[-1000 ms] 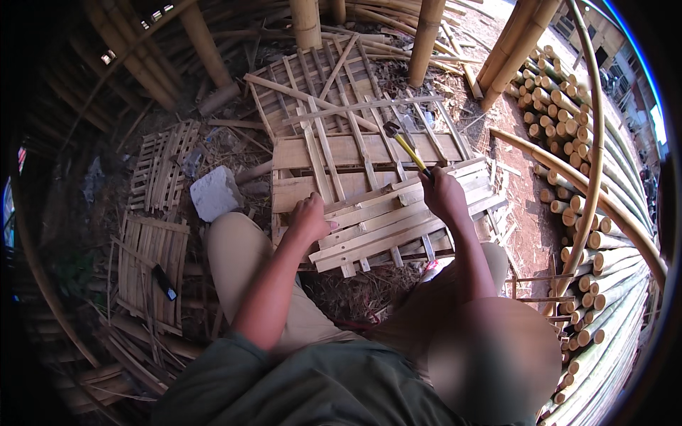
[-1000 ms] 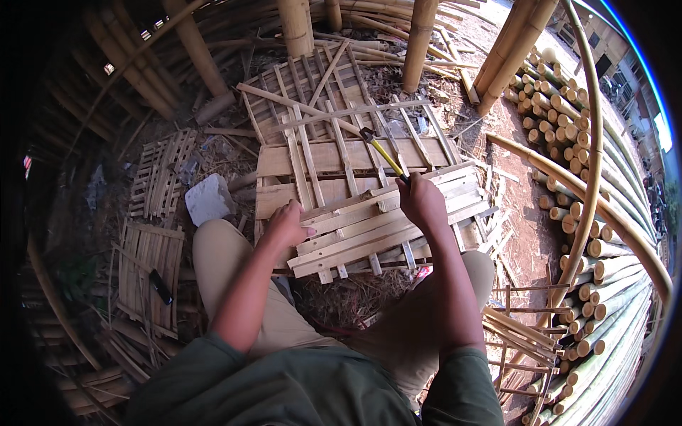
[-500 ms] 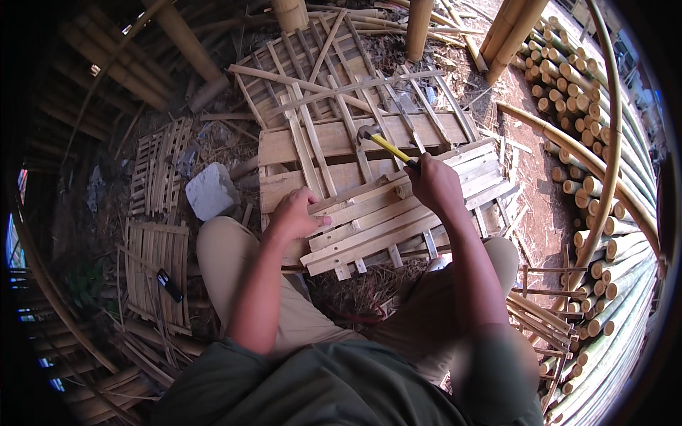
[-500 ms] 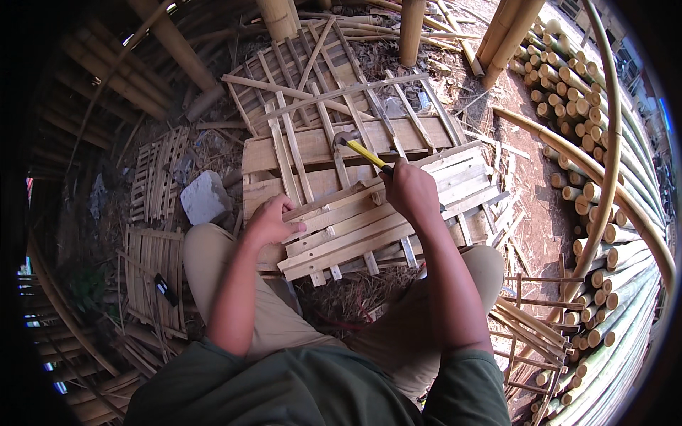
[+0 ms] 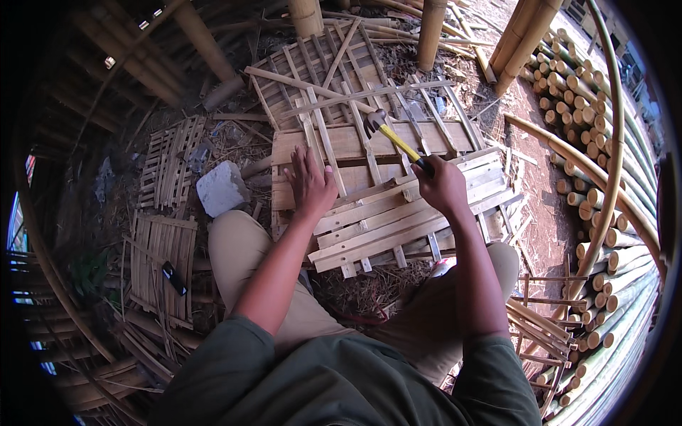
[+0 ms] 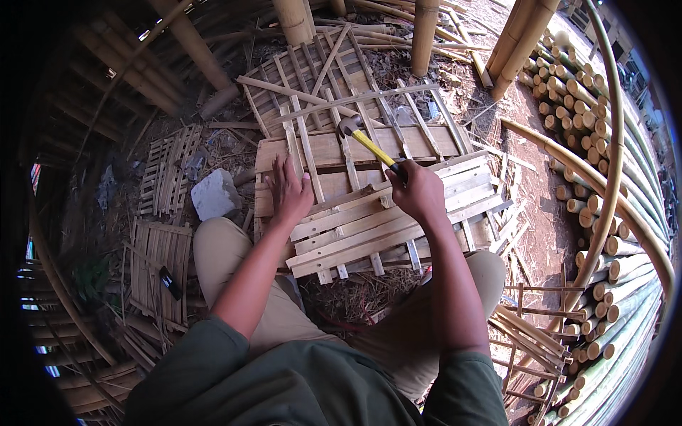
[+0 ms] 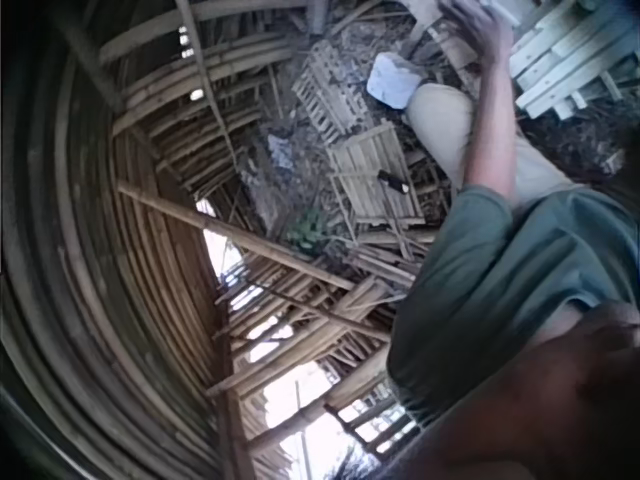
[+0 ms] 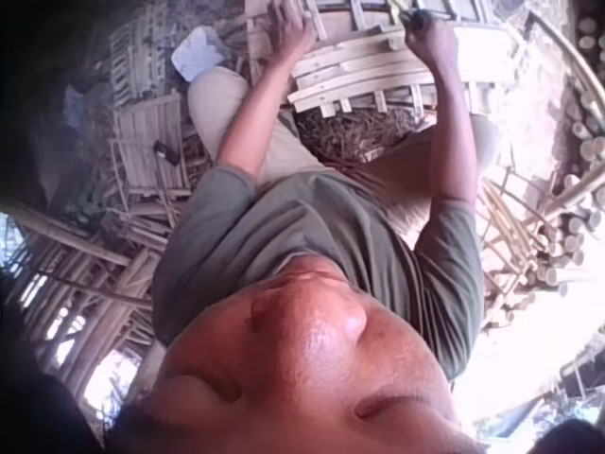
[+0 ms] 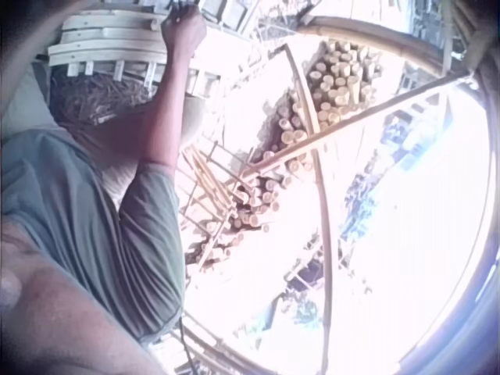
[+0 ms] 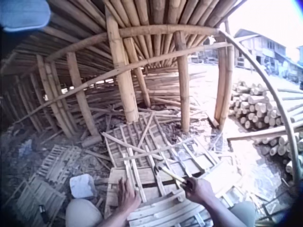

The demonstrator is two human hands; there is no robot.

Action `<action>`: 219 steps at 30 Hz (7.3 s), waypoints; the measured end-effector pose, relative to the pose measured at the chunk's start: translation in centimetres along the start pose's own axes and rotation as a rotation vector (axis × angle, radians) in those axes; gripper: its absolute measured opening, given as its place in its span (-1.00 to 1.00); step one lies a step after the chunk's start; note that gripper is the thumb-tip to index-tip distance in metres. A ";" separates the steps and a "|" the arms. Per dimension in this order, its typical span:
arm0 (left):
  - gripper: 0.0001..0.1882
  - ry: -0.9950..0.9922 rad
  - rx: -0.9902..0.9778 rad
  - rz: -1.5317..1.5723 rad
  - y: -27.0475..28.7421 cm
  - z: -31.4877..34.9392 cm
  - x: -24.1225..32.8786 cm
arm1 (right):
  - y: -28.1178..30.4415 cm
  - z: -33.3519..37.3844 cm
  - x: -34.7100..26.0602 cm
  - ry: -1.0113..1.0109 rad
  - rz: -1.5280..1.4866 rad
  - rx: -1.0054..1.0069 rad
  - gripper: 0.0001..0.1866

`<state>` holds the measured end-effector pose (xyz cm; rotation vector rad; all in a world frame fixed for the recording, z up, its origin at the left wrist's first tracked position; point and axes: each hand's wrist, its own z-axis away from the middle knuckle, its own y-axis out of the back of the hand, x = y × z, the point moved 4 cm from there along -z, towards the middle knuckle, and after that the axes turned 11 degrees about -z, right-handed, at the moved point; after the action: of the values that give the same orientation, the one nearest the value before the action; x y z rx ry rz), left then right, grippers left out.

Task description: The person hammers nails into thin bamboo strips to assemble a lattice structure, then picks up another bamboo strip to continue the assembly.

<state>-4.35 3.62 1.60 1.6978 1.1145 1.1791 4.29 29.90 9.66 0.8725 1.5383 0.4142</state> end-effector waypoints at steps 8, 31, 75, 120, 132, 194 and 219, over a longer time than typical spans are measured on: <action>-0.25 0.072 -0.144 -0.163 -1.1 -0.4 0.6 | -0.1 -0.5 1.4 0.012 -0.298 0.026 -0.66; -0.43 0.006 0.101 -0.056 -1.7 -0.3 -0.5 | -2.6 1.6 -2.0 -0.033 0.275 -0.153 -0.50; -0.56 0.025 0.226 0.059 -2.6 -0.9 -1.8 | -1.4 1.4 -3.8 0.064 0.271 -0.099 -0.53; -0.18 -0.237 -0.953 -0.411 4.8 1.0 1.0 | -3.1 -0.4 3.3 -0.254 0.196 -0.011 -0.62; -0.28 -0.158 -0.816 -0.369 6.3 1.2 1.7 | -3.0 -0.6 3.2 -0.263 0.208 -0.059 -0.62; -0.18 -0.012 -0.676 -0.233 3.5 -0.6 1.5 | -4.5 0.4 4.2 -0.129 0.225 0.011 -0.71; -0.23 -0.069 -0.641 -0.010 2.9 -0.9 0.4 | -2.6 0.7 2.5 -0.074 0.244 -0.016 -0.63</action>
<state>-4.50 3.21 4.62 1.2194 0.6034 1.2850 4.33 29.86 5.99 1.0563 1.3629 0.5635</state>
